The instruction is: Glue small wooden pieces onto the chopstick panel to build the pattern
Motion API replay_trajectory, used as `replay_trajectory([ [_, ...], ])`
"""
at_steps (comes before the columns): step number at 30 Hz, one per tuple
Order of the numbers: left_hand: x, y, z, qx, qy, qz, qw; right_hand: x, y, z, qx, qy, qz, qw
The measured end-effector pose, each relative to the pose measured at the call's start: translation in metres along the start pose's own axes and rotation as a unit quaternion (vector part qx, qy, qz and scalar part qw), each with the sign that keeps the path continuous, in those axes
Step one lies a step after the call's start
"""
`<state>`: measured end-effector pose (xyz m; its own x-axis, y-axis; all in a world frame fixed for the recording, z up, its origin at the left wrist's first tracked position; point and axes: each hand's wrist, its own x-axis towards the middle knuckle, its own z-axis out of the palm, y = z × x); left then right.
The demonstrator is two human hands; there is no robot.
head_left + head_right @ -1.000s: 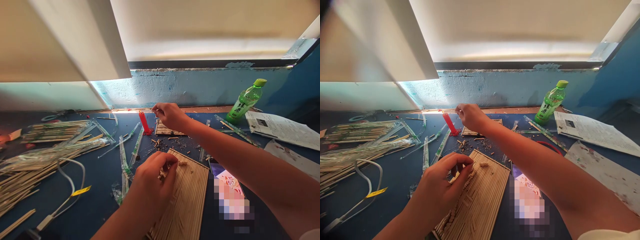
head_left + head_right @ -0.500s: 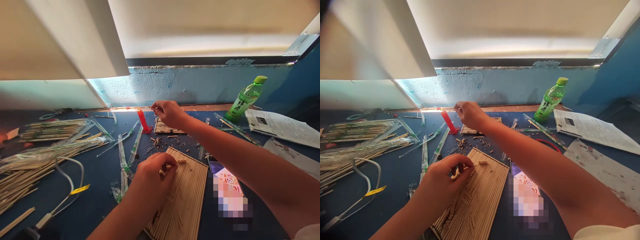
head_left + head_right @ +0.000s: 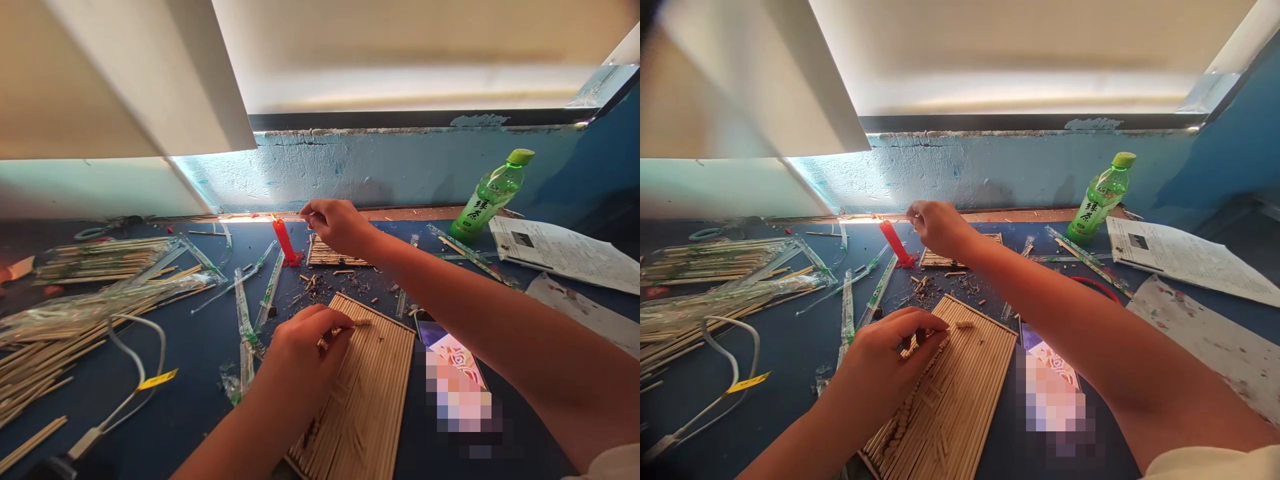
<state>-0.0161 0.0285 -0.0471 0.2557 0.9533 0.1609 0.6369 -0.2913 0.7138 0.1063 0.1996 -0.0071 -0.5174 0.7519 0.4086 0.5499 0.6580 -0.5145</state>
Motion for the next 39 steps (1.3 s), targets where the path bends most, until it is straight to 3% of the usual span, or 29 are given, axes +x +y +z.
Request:
replay_trajectory([
  [39,0.0002,-0.0009,0.0004,0.000,-0.007,0.003,1.000,-0.0001,-0.0036,0.0006,0.002,-0.001,0.010,1.000],
])
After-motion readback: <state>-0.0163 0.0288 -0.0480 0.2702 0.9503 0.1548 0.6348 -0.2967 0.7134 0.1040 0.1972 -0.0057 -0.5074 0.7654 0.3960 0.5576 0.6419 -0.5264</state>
